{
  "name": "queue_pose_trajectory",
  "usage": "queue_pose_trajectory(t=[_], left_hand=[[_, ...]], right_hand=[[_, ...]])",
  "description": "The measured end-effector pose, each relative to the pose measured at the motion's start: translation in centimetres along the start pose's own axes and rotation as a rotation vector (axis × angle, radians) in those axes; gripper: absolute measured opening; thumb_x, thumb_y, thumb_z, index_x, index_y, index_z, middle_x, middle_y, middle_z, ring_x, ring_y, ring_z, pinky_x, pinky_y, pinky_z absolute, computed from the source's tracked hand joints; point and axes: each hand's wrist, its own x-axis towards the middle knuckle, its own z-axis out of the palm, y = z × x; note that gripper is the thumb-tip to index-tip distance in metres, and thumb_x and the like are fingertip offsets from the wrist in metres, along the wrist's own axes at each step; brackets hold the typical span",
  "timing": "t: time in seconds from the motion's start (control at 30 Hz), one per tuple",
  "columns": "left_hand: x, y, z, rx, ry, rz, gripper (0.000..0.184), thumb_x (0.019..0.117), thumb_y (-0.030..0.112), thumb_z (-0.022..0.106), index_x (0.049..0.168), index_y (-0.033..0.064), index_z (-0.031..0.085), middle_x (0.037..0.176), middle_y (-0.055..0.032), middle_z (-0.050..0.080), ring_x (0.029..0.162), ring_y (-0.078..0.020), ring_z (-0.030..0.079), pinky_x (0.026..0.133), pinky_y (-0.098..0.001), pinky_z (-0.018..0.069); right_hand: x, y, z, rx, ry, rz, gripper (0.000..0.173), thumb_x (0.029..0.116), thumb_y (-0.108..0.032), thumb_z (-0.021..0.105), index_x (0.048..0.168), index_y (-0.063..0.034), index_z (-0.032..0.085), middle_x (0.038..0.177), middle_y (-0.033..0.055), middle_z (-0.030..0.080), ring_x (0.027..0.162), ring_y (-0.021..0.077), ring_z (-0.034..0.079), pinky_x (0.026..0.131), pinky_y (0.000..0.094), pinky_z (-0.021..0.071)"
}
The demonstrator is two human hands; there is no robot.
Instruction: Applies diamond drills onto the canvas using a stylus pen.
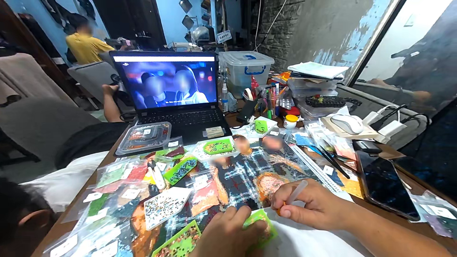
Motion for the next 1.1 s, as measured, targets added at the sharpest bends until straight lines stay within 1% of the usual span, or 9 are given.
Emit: queue_pose_trajectory(t=[0.07, 0.17, 0.23, 0.3, 0.37, 0.6, 0.73, 1.1], left_hand=[[0.1, 0.1, -0.3, -0.013, -0.036, -0.012, 0.033, 0.0995, 0.028, 0.063, 0.128, 0.0145, 0.073, 0.117, -0.023, 0.067, 0.094, -0.0422, 0.067, 0.073, -0.0537, 0.0566], [0.3, 0.2, -0.9, -0.043, -0.111, -0.051, 0.037, 0.0999, 0.029, 0.064, 0.131, 0.0102, 0.07, 0.127, -0.0216, 0.066, 0.102, -0.0437, 0.067, 0.081, -0.0568, 0.056], [0.5, -0.1, -0.8, -0.06, -0.122, -0.046, 0.037, 0.0988, 0.029, 0.066, 0.127, 0.0049, 0.069, 0.125, -0.0206, 0.068, 0.103, -0.0432, 0.067, 0.082, -0.056, 0.0563], [0.4, -0.4, -0.7, -0.064, -0.108, -0.021, 0.033, 0.0985, 0.029, 0.066, 0.12, 0.0032, 0.068, 0.121, -0.0202, 0.068, 0.101, -0.0419, 0.068, 0.08, -0.054, 0.0568], [0.4, -0.5, -0.7, -0.065, -0.111, -0.007, 0.03, 0.0991, 0.028, 0.066, 0.117, 0.0036, 0.069, 0.12, -0.0206, 0.068, 0.101, -0.0421, 0.068, 0.08, -0.0542, 0.0566], [0.2, -0.4, -0.8, -0.077, -0.112, -0.03, 0.028, 0.1002, 0.027, 0.065, 0.12, 0.009, 0.073, 0.125, -0.0232, 0.066, 0.102, -0.0448, 0.066, 0.081, -0.0573, 0.0558], [0.2, -0.4, -0.7, -0.071, -0.102, -0.022, 0.03, 0.1002, 0.028, 0.064, 0.121, 0.0082, 0.073, 0.125, -0.0235, 0.066, 0.102, -0.0449, 0.067, 0.08, -0.0568, 0.0559], [0.1, -0.5, -0.5, -0.074, -0.072, -0.012, 0.029, 0.1, 0.026, 0.064, 0.12, 0.0074, 0.073, 0.125, -0.0235, 0.066, 0.1, -0.0446, 0.067, 0.079, -0.0564, 0.0562]], right_hand=[[0.1, -0.1, -0.1, -0.016, 0.004, 0.001, 0.032, 0.1087, -0.026, 0.051, 0.102, 0.0024, 0.064, 0.089, 0.0102, 0.068, 0.083, 0.0021, 0.063, 0.076, 0.0137, 0.0505], [0.2, -0.2, 0.0, -0.014, 0.007, 0.008, 0.033, 0.1087, -0.026, 0.051, 0.101, 0.0038, 0.064, 0.088, 0.0105, 0.067, 0.083, 0.002, 0.062, 0.076, 0.0136, 0.0498], [0.2, -0.1, 0.1, 0.004, 0.01, 0.016, 0.033, 0.1082, -0.025, 0.052, 0.101, 0.0044, 0.065, 0.088, 0.0107, 0.067, 0.082, 0.0021, 0.062, 0.076, 0.0143, 0.0499], [0.2, 0.0, 0.2, 0.011, 0.0, 0.019, 0.034, 0.1083, -0.026, 0.052, 0.101, 0.0045, 0.065, 0.087, 0.011, 0.068, 0.081, 0.0029, 0.062, 0.075, 0.0149, 0.0502], [0.3, -0.1, 0.3, 0.005, -0.01, 0.008, 0.033, 0.1086, -0.025, 0.051, 0.101, 0.0045, 0.064, 0.086, 0.0112, 0.067, 0.08, 0.0039, 0.062, 0.074, 0.0155, 0.0501], [0.5, -0.1, 0.7, 0.042, -0.015, -0.002, 0.032, 0.1082, -0.024, 0.052, 0.101, 0.0046, 0.064, 0.088, 0.0114, 0.068, 0.08, 0.0037, 0.063, 0.075, 0.0156, 0.051], [0.5, -0.1, 1.2, 0.051, -0.039, -0.006, 0.032, 0.1081, -0.024, 0.052, 0.101, 0.0049, 0.064, 0.088, 0.0125, 0.068, 0.081, 0.0063, 0.064, 0.076, 0.0175, 0.0522], [0.5, -0.1, 1.4, 0.072, -0.06, -0.01, 0.03, 0.1076, -0.021, 0.053, 0.101, 0.0057, 0.064, 0.088, 0.0133, 0.068, 0.081, 0.0064, 0.064, 0.076, 0.0174, 0.052]])
